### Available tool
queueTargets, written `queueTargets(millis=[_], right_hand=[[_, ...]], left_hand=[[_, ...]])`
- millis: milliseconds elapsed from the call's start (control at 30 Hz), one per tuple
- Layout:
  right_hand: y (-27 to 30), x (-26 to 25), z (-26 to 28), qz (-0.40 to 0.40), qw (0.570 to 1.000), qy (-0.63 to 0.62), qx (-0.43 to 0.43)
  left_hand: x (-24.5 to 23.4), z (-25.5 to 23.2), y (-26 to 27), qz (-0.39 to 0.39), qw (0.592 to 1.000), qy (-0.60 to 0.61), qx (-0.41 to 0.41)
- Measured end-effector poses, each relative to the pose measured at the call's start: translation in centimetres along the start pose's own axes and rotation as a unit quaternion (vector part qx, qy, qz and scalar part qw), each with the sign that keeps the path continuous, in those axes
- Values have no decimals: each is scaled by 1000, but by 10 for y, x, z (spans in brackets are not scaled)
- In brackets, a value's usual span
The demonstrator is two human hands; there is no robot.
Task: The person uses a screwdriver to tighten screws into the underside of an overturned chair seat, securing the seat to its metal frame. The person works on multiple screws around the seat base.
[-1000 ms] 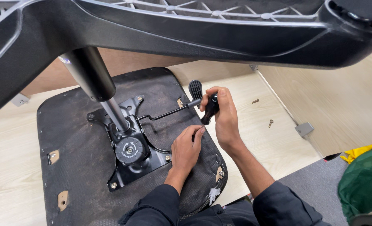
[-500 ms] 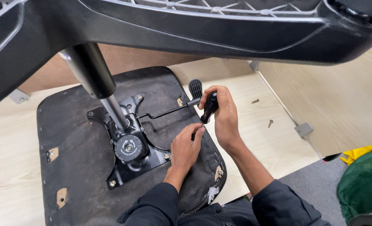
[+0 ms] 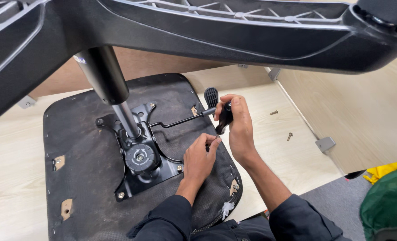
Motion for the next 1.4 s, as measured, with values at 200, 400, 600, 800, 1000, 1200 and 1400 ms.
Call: queueTargets(millis=[200,400,600,800,1000,1200,1400], right_hand=[[1,-3,-2,-16,999,41,-18],[-1,-4,3,10,999,33,-22],[0,-8,-3,-4,1000,-4,-3],[-4,-6,-2,18,999,31,-14],[-4,-4,-4,19,1000,18,5],[-3,-2,-1,9,999,38,-20],[-7,-3,2,13,1000,18,-1]], left_hand=[[1,0,1,17,999,36,-33],[1,-1,-1,5,1000,3,4],[4,3,-2,16,1000,-8,-18],[0,-5,-3,-18,999,17,39],[2,-1,-1,-1,1000,3,8],[0,-4,-2,-17,999,-19,33],[0,-1,-3,-16,999,-21,17]])
Point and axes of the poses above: each hand's wrist, its own y-axis away from the middle knuckle, its own x-axis out of the palm, z = x × y, the point moved 7 cm from there along -y, towards the middle knuckle, and after that the axes turned 13 degrees about x, right-handed, at the moved point
